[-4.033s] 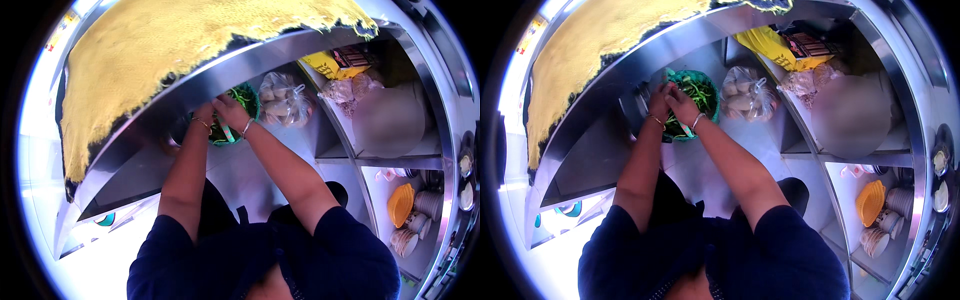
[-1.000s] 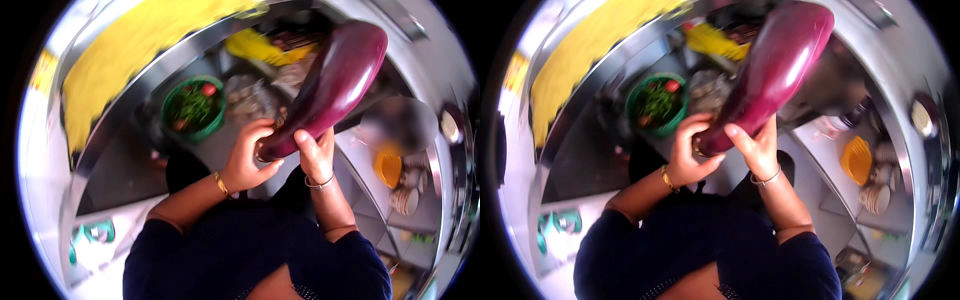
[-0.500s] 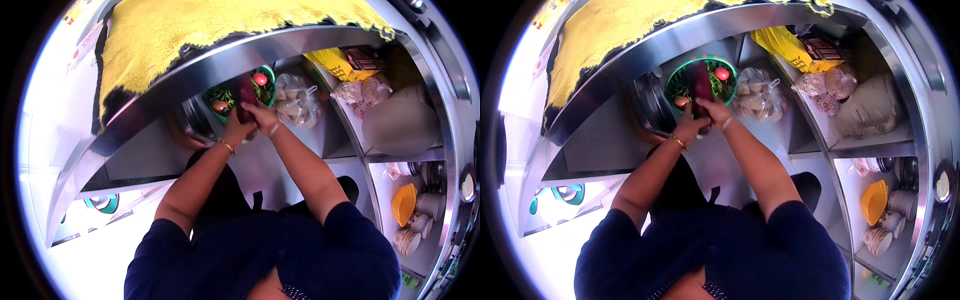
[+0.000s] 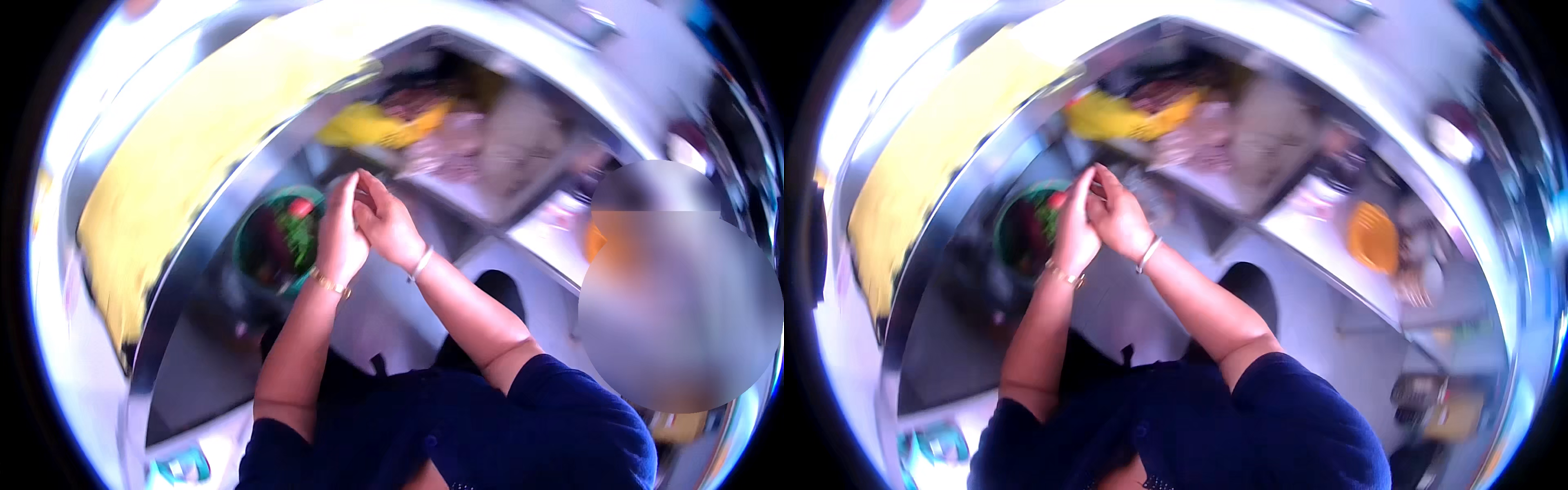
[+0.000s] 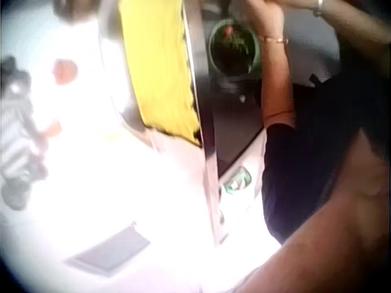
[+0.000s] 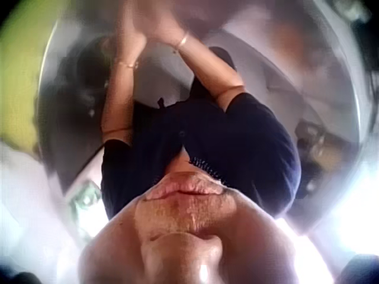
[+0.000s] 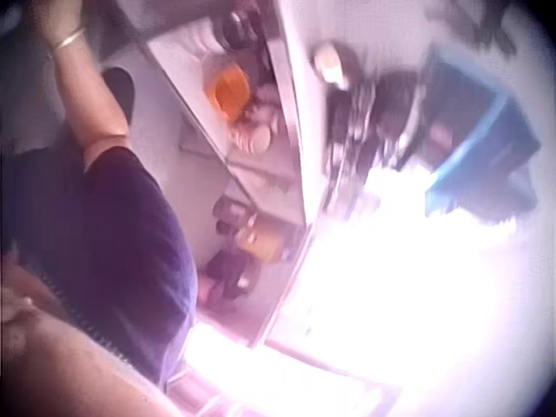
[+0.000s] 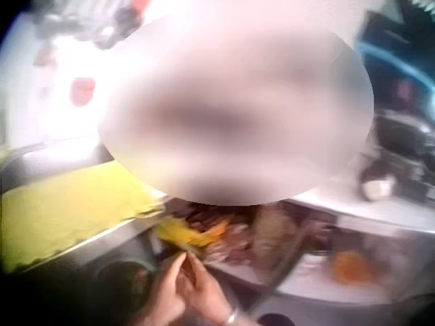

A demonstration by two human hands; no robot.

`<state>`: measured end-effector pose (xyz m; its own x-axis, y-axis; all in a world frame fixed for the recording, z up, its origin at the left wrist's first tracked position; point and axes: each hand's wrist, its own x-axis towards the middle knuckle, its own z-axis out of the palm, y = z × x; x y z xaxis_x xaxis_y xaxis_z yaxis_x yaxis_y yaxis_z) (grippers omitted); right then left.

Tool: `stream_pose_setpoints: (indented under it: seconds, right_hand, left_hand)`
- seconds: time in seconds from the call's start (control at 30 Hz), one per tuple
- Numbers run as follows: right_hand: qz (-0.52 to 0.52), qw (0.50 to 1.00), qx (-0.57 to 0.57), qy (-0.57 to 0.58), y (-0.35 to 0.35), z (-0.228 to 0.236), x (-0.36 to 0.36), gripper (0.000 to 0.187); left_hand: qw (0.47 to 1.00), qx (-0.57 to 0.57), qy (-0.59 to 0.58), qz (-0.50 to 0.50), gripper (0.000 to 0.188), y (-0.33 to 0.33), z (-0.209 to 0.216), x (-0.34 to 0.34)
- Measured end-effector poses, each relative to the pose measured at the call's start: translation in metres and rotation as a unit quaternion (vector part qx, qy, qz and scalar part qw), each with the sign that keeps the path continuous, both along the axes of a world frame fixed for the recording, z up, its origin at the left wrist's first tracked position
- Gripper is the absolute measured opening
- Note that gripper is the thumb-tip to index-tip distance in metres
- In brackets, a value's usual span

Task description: The person picks up two eggplants and then moves to a sink to wash their hands and scrub a yellow cleaning cloth and a black cloth. They then use the yellow cloth to wipe the edges of the sink and the countertop.

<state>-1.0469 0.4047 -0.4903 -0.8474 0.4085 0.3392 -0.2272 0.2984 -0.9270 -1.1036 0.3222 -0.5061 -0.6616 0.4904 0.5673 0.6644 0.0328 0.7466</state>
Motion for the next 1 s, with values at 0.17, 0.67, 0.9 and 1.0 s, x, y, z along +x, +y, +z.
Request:
stream_pose_setpoints:
  seconds: [0.17, 0.67, 0.9, 1.0]
  right_hand:
    - [-0.231, 0.950, 0.182, 0.106, 0.103, 0.167, 0.147, 0.054]
    - [-0.582, 0.806, 0.098, 0.034, 0.326, 0.232, 0.285, 0.086]
    - [-0.323, 0.903, 0.107, 0.263, 0.224, 0.226, 0.226, 0.078]
    - [-0.222, 0.932, 0.126, 0.258, 0.163, 0.203, 0.181, 0.082]
  left_hand:
    - [0.941, 0.146, 0.166, -0.255, 0.054, 0.120, 0.172, 0.093]
    - [0.766, -0.063, -0.321, -0.553, 0.066, 0.402, 0.255, 0.198]
    - [0.850, 0.185, -0.167, -0.464, 0.073, 0.278, 0.241, 0.142]
    - [0.867, 0.247, -0.143, -0.409, 0.082, 0.185, 0.216, 0.110]
